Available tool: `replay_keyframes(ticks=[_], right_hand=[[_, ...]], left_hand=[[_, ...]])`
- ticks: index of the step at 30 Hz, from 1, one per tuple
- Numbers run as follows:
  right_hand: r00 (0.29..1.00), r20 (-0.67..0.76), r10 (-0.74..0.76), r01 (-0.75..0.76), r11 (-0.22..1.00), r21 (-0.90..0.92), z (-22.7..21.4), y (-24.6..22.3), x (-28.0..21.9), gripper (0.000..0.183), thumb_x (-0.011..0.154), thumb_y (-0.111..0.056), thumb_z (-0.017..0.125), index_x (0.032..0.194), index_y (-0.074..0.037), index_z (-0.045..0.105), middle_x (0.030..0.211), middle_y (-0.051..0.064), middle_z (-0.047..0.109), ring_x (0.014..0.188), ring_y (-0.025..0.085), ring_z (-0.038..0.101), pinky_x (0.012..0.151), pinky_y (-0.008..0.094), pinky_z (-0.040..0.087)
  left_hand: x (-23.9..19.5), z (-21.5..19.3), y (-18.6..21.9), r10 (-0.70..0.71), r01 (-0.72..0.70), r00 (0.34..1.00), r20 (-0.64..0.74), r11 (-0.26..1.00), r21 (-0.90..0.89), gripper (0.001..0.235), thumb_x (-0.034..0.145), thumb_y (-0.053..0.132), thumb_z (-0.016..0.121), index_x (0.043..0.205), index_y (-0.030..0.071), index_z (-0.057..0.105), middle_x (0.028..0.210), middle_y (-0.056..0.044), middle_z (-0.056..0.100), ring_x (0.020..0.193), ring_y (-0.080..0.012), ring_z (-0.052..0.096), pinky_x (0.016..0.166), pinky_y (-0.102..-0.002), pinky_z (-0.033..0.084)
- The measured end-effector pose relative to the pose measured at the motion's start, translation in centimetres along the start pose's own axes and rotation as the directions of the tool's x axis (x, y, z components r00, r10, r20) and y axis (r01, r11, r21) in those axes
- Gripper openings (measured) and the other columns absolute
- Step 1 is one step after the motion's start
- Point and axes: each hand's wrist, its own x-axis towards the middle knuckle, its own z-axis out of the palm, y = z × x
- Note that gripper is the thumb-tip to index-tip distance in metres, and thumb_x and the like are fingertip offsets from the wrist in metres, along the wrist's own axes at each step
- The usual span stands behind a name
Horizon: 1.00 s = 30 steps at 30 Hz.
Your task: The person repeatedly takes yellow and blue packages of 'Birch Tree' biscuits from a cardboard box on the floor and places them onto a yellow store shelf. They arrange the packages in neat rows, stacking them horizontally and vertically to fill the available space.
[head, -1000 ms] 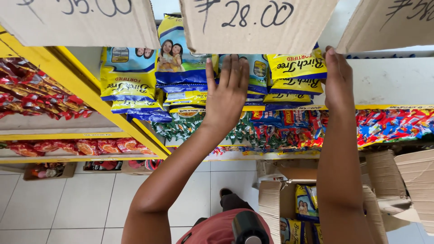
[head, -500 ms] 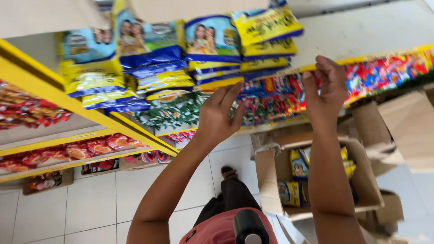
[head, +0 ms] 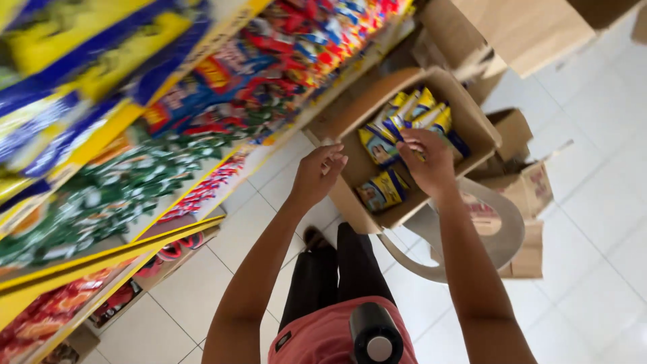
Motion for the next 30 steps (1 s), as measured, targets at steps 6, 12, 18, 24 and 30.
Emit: replay_keyframes(ticks=[6, 12, 18, 24, 30], right_hand=[[0.958, -0.010, 0.286, -0.286, 0.955, -0.074, -1.8, 15.4, -4.2, 0.031, 0.097, -0.018, 0.074, 0.121, 0.001, 0.070, 0.114, 0.012, 0.074, 0.101, 0.016, 0.071, 0.088, 0.029, 0.059], [0.814, 0.037, 0.579, -0.570, 0.810, -0.139, 0.0, 32.7, -8.1, 0.034, 0.093, -0.022, 0.074, 0.120, -0.002, 0.072, 0.105, 0.013, 0.077, 0.096, 0.020, 0.074, 0.083, 0.033, 0.059], [0.788, 0.016, 0.615, -0.588, 0.761, -0.275, 2.9, 47.5, -14.6, 0.046, 0.086, -0.023, 0.072, 0.123, 0.004, 0.066, 0.100, 0.022, 0.075, 0.093, 0.032, 0.075, 0.081, 0.040, 0.058], [0.794, -0.083, 0.602, -0.550, 0.654, -0.519, 6.8, 57.2, -18.6, 0.065, 0.079, -0.015, 0.071, 0.136, 0.008, 0.048, 0.124, 0.034, 0.062, 0.116, 0.050, 0.060, 0.101, 0.050, 0.049], [0.685, -0.088, 0.723, -0.665, 0.571, -0.482, 7.5, 54.0, -15.7, 0.093, 0.058, -0.019, 0.083, 0.138, 0.004, 0.042, 0.133, 0.029, 0.048, 0.123, 0.044, 0.047, 0.102, 0.049, 0.042]], left_hand=[[0.8, 10.6, -16.4, -0.291, 0.285, 0.946, 0.141, 0.956, 0.066, 0.043, 0.099, 0.029, 0.070, 0.132, 0.002, 0.066, 0.112, -0.012, 0.077, 0.097, -0.0178, 0.073, 0.084, -0.031, 0.059], [-1.3, 20.4, -31.1, -0.466, 0.461, 0.873, 0.146, 0.885, 0.069, 0.047, 0.100, 0.028, 0.067, 0.135, -0.003, 0.057, 0.117, -0.018, 0.071, 0.108, -0.0293, 0.070, 0.085, -0.040, 0.057], [-1.7, 25.7, -39.8, -0.684, 0.566, 0.707, 0.180, 0.700, 0.435, 0.041, 0.089, 0.017, 0.057, 0.125, 0.002, 0.067, 0.114, -0.022, 0.075, 0.105, -0.0377, 0.072, 0.093, -0.045, 0.059], [-2.7, 29.1, -47.8, -0.654, 0.352, 0.742, 0.149, 0.569, 0.743, 0.085, 0.071, 0.017, 0.079, 0.146, 0.003, 0.042, 0.148, -0.028, 0.044, 0.138, -0.0447, 0.039, 0.115, -0.050, 0.028], [-1.6, 27.3, -44.8, -0.711, 0.360, 0.692, 0.127, 0.492, 0.793, 0.082, 0.079, 0.020, 0.080, 0.151, 0.005, 0.044, 0.141, -0.021, 0.054, 0.130, -0.0415, 0.050, 0.114, -0.049, 0.038]])
